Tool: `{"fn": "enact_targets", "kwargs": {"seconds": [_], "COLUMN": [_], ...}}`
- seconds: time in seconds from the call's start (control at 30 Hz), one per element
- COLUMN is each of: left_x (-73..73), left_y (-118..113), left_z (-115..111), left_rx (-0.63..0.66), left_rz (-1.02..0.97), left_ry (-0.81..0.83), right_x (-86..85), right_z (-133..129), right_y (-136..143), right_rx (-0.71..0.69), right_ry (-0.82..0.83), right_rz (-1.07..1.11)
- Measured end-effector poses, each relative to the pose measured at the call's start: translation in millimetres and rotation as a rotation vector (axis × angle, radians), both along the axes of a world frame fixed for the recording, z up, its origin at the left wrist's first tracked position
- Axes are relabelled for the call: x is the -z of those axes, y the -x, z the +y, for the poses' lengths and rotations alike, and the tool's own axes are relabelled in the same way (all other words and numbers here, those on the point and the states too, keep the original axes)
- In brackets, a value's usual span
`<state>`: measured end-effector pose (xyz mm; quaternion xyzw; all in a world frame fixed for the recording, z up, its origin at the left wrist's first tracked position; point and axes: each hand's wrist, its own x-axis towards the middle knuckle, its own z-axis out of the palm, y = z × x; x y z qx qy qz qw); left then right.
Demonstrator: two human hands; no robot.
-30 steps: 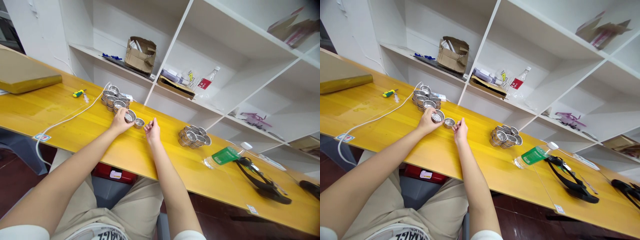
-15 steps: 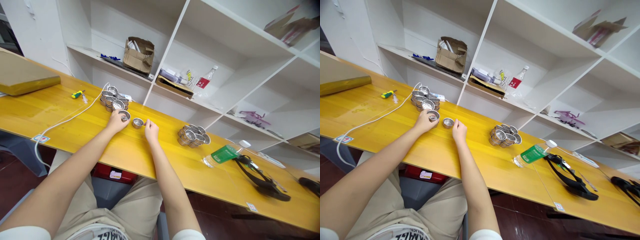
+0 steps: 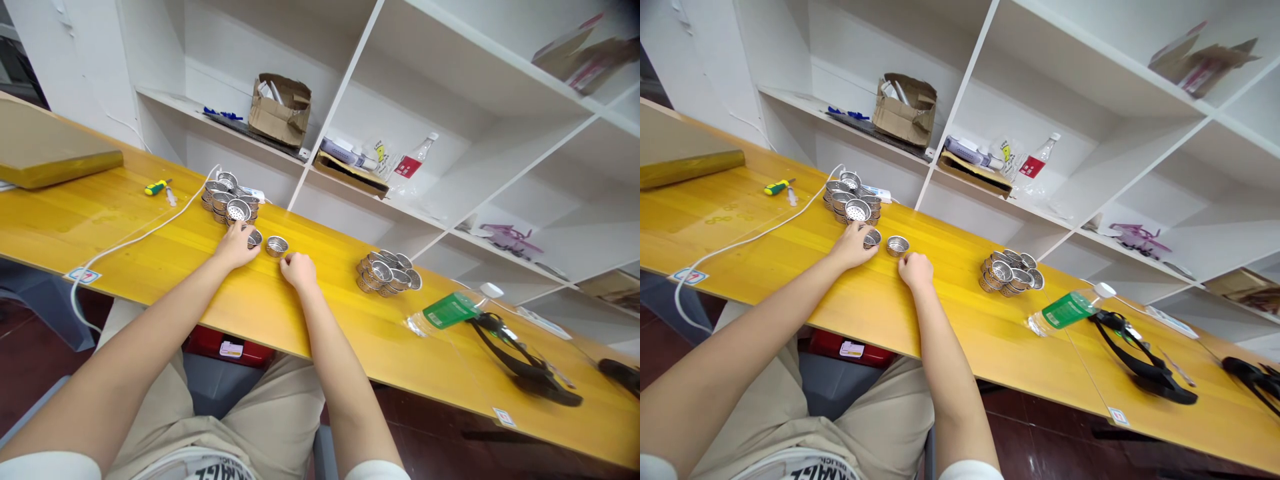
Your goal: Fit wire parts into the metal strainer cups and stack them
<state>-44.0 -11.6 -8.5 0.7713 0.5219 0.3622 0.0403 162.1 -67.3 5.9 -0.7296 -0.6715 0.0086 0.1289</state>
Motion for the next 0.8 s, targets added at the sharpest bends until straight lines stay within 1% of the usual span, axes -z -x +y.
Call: {"fn": "enact_targets", "kwargs": {"seconds": [0.13,0.2,0.3,0.33,0.4,0.5,0.7,0.8], "left_x": [-2.0,-1.7,-0.5,0.0,1.1,2.6,5.0,6.0], "left_y": [-0.9,-0.8,-0.6,-0.5,-0.5,-0.8,-1.8,-1.8], "left_z": [-3.1,-2.8,-1.3,-0.7,0.5,2.4,5.4,6.7], "left_rx": [-0.018,-0.015,-0.002,0.001,0.001,0.000,-0.006,0.003], "left_rz": [0.042,0.042,0.032,0.028,0.024,0.022,0.016,0.004], "left_ry": [0.029,0.030,0.022,0.019,0.017,0.017,0.043,0.048], "right_x": [-1.6,-0.5,3.1,4.6,7.6,11.4,15.0,15.8], "right_z": [-1.9,-1.6,0.4,1.5,3.9,7.3,9.5,9.1], "right_y": [1.5,2.4,3.4,3.5,3.2,1.7,1.0,2.6], "right_rx": [-0.006,-0.002,-0.029,-0.056,-0.113,-0.147,-0.164,-0.183], "right_ry": [0.035,-0.009,-0.134,-0.147,-0.118,-0.082,-0.221,-0.253], "right_rz": [-0.023,-0.001,0.045,0.050,0.044,0.042,0.110,0.148]}}
